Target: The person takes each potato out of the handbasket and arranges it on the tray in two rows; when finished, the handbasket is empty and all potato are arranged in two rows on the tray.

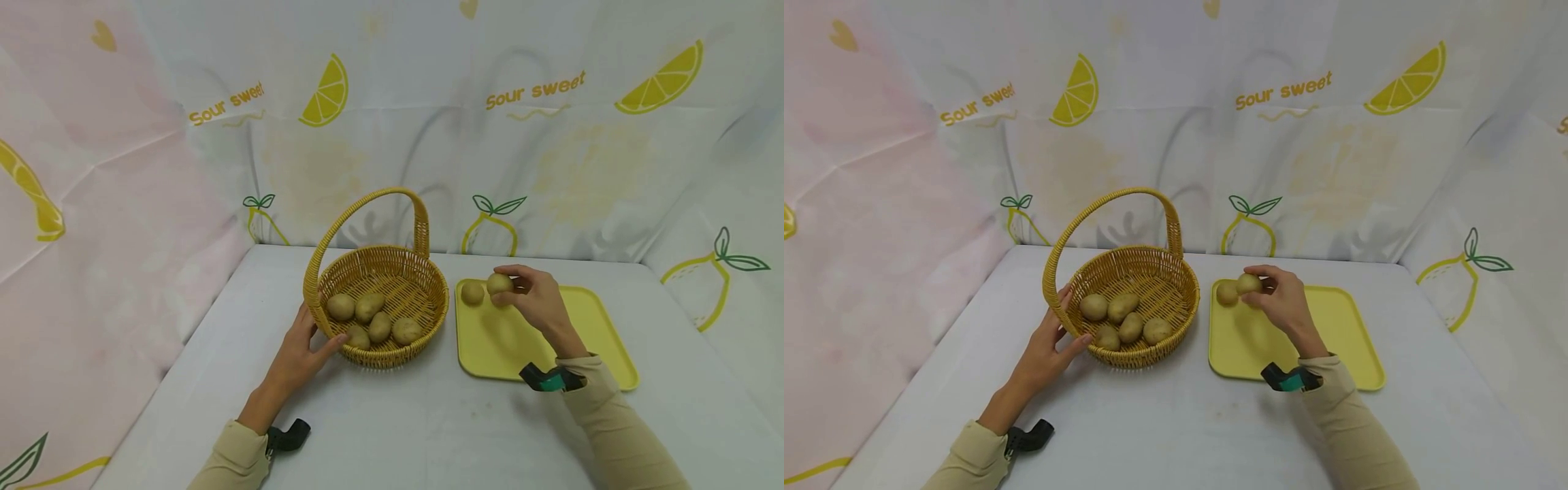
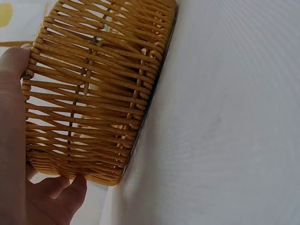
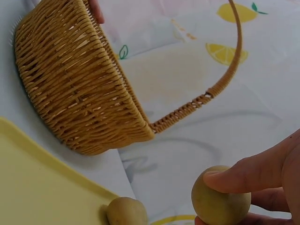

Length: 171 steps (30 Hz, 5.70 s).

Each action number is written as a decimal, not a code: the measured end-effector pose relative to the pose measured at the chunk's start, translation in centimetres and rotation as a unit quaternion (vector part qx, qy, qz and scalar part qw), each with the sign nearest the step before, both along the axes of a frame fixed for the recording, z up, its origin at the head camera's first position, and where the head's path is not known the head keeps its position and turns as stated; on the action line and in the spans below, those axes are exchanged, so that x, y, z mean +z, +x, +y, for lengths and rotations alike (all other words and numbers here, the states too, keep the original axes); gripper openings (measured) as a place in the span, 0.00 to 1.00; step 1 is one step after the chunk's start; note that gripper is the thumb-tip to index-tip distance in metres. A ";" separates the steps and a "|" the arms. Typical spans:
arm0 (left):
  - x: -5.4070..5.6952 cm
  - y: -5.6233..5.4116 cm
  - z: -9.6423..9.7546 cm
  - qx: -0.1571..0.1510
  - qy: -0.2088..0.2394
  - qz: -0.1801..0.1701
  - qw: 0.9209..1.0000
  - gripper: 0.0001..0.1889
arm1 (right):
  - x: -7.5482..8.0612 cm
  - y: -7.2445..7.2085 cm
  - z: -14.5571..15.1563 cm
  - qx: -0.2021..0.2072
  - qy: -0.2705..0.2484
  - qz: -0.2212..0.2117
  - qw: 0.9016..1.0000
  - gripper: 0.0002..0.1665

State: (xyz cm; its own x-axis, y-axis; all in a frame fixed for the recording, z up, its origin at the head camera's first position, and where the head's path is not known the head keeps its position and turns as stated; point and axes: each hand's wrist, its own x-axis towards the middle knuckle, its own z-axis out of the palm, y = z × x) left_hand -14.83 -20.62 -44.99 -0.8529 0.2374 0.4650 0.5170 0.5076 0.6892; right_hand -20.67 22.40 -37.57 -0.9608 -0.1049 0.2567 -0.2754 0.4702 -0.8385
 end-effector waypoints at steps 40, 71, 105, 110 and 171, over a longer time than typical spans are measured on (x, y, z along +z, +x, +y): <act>-0.3 -0.3 -0.2 0.008 -0.007 0.017 1.000 0.48 | -4.1 -1.6 6.3 -0.062 0.056 -0.032 0.996 0.29; -0.3 -0.1 -0.1 -0.001 0.001 0.017 1.000 0.48 | -6.2 -2.4 7.1 -0.030 0.128 -0.046 0.990 0.30; -0.2 -0.1 -0.1 0.021 -0.023 0.021 0.999 0.48 | -0.2 -2.4 2.6 0.068 0.073 0.057 0.993 0.22; -0.2 -0.1 0.0 0.019 -0.023 0.021 0.999 0.47 | 1.4 -3.4 -1.0 0.138 0.053 0.084 0.985 0.19; -0.1 0.0 0.1 0.022 -0.025 0.019 0.999 0.49 | -1.0 -7.3 -19.8 0.347 0.281 -0.057 0.893 0.23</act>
State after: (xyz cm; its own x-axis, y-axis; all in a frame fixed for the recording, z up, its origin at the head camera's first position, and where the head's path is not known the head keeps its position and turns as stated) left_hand -14.79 -20.51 -45.09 -0.8452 0.2239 0.4853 0.5186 0.5631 0.6434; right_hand -28.00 2.62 -38.59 -0.6302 -0.7672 -0.1188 -0.5928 0.5744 -0.5646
